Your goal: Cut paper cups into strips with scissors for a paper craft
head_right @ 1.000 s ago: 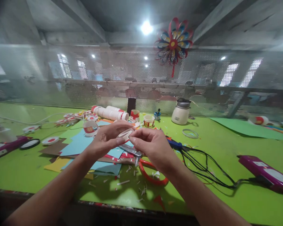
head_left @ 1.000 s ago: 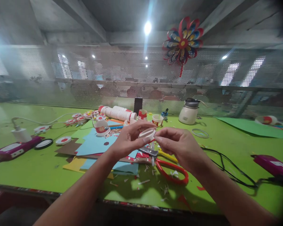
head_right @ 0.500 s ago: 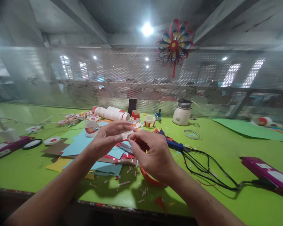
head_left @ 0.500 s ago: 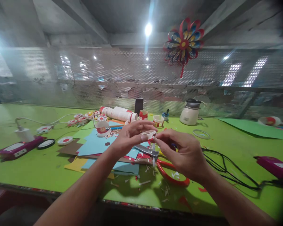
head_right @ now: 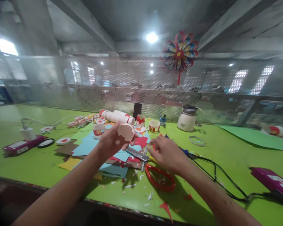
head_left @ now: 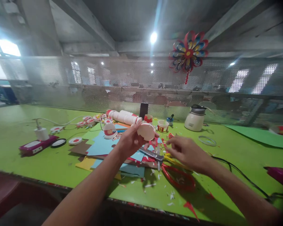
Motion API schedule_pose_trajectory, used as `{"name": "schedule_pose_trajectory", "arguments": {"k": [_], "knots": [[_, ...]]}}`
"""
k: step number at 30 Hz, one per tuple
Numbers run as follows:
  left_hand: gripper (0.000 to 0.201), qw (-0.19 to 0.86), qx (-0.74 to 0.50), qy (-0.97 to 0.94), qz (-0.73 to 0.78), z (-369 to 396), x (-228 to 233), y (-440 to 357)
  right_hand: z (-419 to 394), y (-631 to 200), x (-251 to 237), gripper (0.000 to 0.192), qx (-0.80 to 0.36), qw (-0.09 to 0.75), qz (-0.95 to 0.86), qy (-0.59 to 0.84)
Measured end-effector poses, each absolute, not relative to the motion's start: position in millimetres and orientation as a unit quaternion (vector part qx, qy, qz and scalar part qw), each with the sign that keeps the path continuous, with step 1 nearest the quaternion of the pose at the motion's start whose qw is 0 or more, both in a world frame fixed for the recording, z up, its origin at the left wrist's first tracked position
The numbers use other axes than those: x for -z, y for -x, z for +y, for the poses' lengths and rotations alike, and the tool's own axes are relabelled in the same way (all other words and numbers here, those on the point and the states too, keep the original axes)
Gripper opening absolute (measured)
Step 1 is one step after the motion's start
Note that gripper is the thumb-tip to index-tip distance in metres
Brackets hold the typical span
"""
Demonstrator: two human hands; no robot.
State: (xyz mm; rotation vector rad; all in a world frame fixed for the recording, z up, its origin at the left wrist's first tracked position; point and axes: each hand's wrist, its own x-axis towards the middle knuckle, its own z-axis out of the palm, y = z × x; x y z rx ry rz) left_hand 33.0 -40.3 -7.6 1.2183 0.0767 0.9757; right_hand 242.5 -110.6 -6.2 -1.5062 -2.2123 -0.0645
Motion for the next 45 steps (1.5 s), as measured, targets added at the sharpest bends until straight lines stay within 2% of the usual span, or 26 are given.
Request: {"name": "schedule_pose_trajectory", "arguments": {"k": [3, 8, 13, 20, 25, 28, 30, 33, 35, 45], "knots": [[0.045, 0.712, -0.457, -0.528, 0.065, -37, 8, -34, -120, -242, 27, 0.028, 0.065, 0.072, -0.831, 0.548], [0.048, 0.717, -0.468, -0.503, 0.118, -36, 9, -35, -130, -237, 38, 0.033, 0.126, -0.004, -0.824, 0.553], [0.051, 0.697, -0.482, -0.512, 0.138, -38, 8, -35, -120, -242, 35, 0.052, 0.093, -0.058, -0.812, 0.573], [0.050, 0.699, -0.477, -0.524, 0.094, -38, 6, -33, -109, -246, 37, 0.051, 0.043, -0.044, -0.816, 0.575], [0.045, 0.709, -0.474, -0.519, 0.055, -42, -1, -28, -114, -246, 33, 0.040, 0.033, -0.019, -0.804, 0.593], [0.044, 0.712, -0.474, -0.516, 0.040, -43, -6, -24, -124, -258, 32, 0.044, 0.014, 0.057, -0.798, 0.599], [0.043, 0.713, -0.479, -0.511, 0.036, -44, -8, -22, -130, -270, 30, 0.045, 0.024, 0.137, -0.790, 0.597], [0.045, 0.711, -0.490, -0.503, 0.046, -45, -9, -22, -138, -285, 21, 0.046, 0.131, 0.246, -0.781, 0.560], [0.045, 0.712, -0.490, -0.498, 0.069, -46, -9, -23, -139, -292, 15, 0.050, 0.188, 0.270, -0.788, 0.520], [0.047, 0.709, -0.481, -0.501, 0.124, -46, -5, -25, -134, -321, 8, 0.080, 0.238, 0.186, -0.805, 0.511]]}}
